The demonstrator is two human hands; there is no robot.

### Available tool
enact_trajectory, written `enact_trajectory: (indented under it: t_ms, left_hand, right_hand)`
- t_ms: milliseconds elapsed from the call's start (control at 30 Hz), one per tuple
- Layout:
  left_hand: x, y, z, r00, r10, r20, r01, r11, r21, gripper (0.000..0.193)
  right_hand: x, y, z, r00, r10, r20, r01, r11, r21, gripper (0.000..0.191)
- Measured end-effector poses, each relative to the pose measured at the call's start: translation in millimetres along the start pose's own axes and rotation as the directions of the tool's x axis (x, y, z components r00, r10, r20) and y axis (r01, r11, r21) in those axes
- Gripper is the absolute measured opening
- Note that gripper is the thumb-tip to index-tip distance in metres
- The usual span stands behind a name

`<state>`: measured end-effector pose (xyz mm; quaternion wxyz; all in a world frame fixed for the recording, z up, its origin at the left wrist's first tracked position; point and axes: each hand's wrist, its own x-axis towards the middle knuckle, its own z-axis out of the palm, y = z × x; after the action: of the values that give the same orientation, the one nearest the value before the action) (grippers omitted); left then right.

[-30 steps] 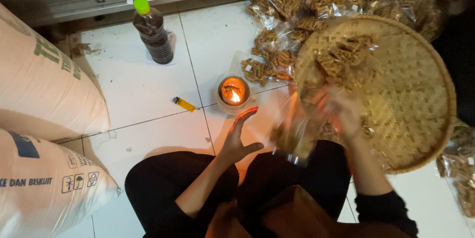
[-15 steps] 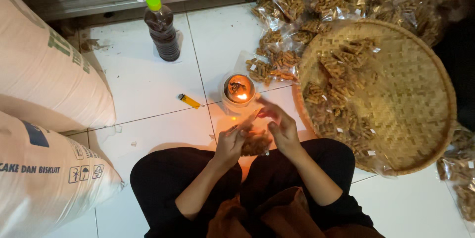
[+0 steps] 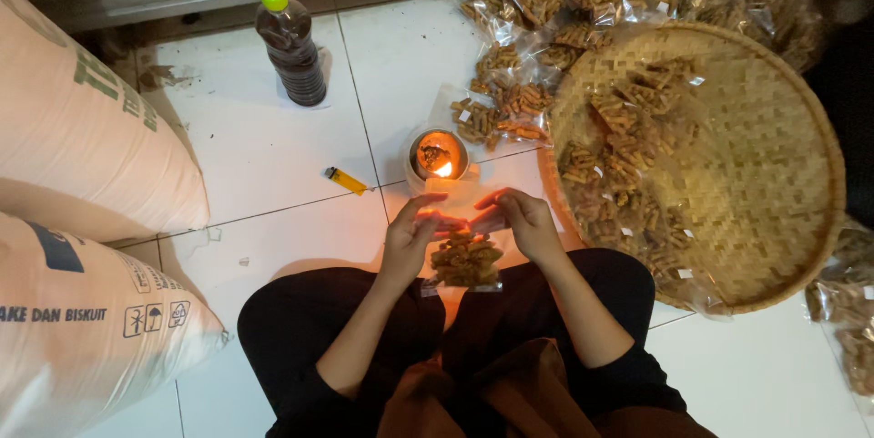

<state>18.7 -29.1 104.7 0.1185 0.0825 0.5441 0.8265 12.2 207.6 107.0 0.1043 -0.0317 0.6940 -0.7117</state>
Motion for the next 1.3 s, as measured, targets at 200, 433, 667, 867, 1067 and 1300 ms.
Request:
enact_trajectory:
  t_ms: [200,433,667,867,1067,1300]
  left_hand:
    - [10,-34,-12,0.989,0.069,-0.131,-0.027,0.953,0.301,0.017]
    - [18,-30,-47,0.97,0.178,0.167,-0.217,0.942,0.254,0.02]
    - [23,-55,-48,0.992,0.12,-0.026,-0.119,0.993,0.026,0.025]
    - [20,-52,-45,0.989,0.089,-0.117,-0.102,0.989,-0.11,0.023]
    - [18,-36,-20,0.967,-0.032,-0.255,0.041,0.999,0.03,0.023]
    - [25,-35,-20,0.93,0.111,-0.349,-0.012,0.962,0.274,0.05]
  right_hand:
    - [11,-13,-12,0.989,0.11,0.095,-0.097,0.987,-0.131,0.029]
    - [18,-15,-33,0.969,-0.006,0.248,0.066,0.969,-0.237,0.017]
    - [24,2,-21,0.962,-0.034,0.27,0.052,0.997,-0.058,0.025]
    - [22,2,-11,0.973,-0.037,0.227,0.074,0.985,-0.156,0.026]
    - [29,26,8,0.999,-0.03,-0.018,0.023,0.948,-0.317,0.016]
    - [36,26,18,0.996,-0.061,-0.059,0.052,0.99,-0.134,0.031]
